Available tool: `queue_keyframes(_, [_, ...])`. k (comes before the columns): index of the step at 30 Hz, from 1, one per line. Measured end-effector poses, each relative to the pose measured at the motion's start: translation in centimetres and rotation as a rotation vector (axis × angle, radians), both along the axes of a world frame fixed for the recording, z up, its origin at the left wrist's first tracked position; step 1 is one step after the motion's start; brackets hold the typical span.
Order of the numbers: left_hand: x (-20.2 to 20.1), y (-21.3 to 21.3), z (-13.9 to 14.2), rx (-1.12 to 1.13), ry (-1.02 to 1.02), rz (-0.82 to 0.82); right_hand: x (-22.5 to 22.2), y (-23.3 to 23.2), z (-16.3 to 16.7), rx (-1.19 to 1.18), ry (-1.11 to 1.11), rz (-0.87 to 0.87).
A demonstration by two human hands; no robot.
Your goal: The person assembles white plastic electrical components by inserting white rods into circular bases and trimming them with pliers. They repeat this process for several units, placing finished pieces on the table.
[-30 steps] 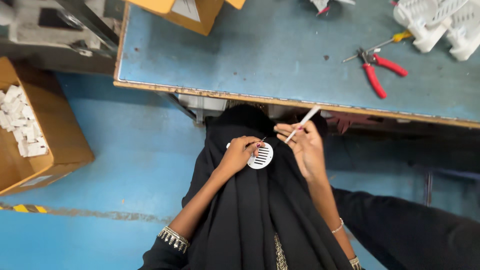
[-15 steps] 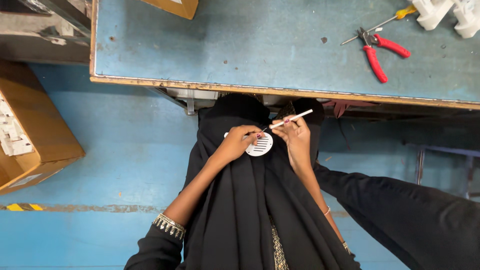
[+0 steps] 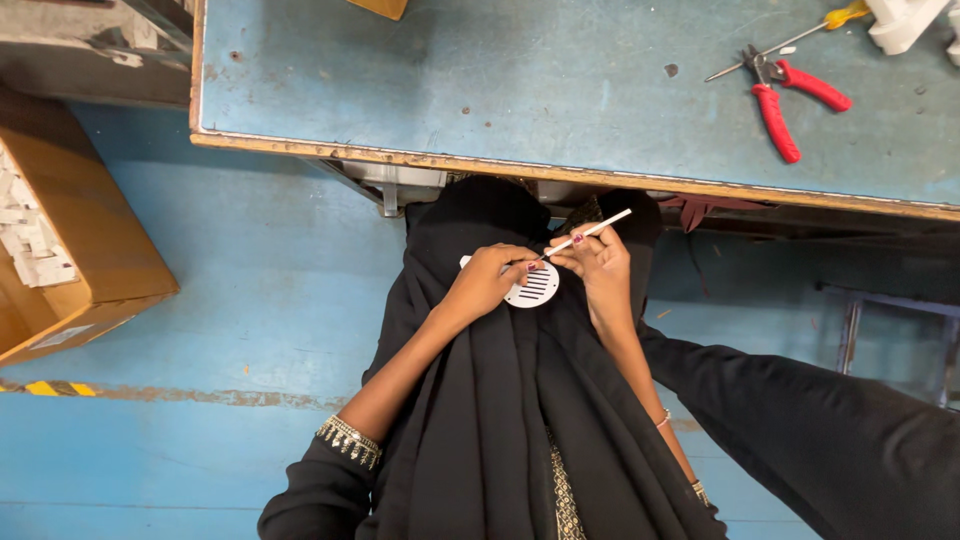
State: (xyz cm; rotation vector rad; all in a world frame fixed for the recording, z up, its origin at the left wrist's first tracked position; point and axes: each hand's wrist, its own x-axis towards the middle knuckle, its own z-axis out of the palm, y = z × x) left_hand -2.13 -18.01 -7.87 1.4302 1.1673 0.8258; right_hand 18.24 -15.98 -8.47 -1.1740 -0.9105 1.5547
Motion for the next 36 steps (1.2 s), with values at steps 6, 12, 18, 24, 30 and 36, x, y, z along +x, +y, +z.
queue_keyframes(6, [0.2, -0.1, 0.1, 0.01, 0.013, 0.001, 0.2, 0.0, -0.1, -0.012, -0.045, 0.044])
queue_keyframes(12, [-0.1, 0.0, -0.2, 0.043, -0.015, -0.002, 1.3, 0.5, -0.1, -0.085, 0.063, 0.13])
queue_keyframes(18, [-0.2, 0.0, -0.7, -0.004, 0.006, 0.008, 2.0, 1.0, -0.4, -0.154, 0.147, 0.227])
queue_keyframes(24, [-0.2, 0.1, -0.4, -0.053, -0.023, 0.032, 1.6, 0.9, -0.4, -0.101, 0.013, 0.236])
queue_keyframes(30, [-0.5, 0.1, 0.0, -0.068, -0.047, 0.025, 2.1, 0.9, 0.9, -0.037, 0.005, 0.32])
queue_keyframes(36, [-0.6, 0.4, -0.4, -0.063, -0.032, 0.012, 2.5, 1.5, 1.3, 0.012, -0.027, 0.316])
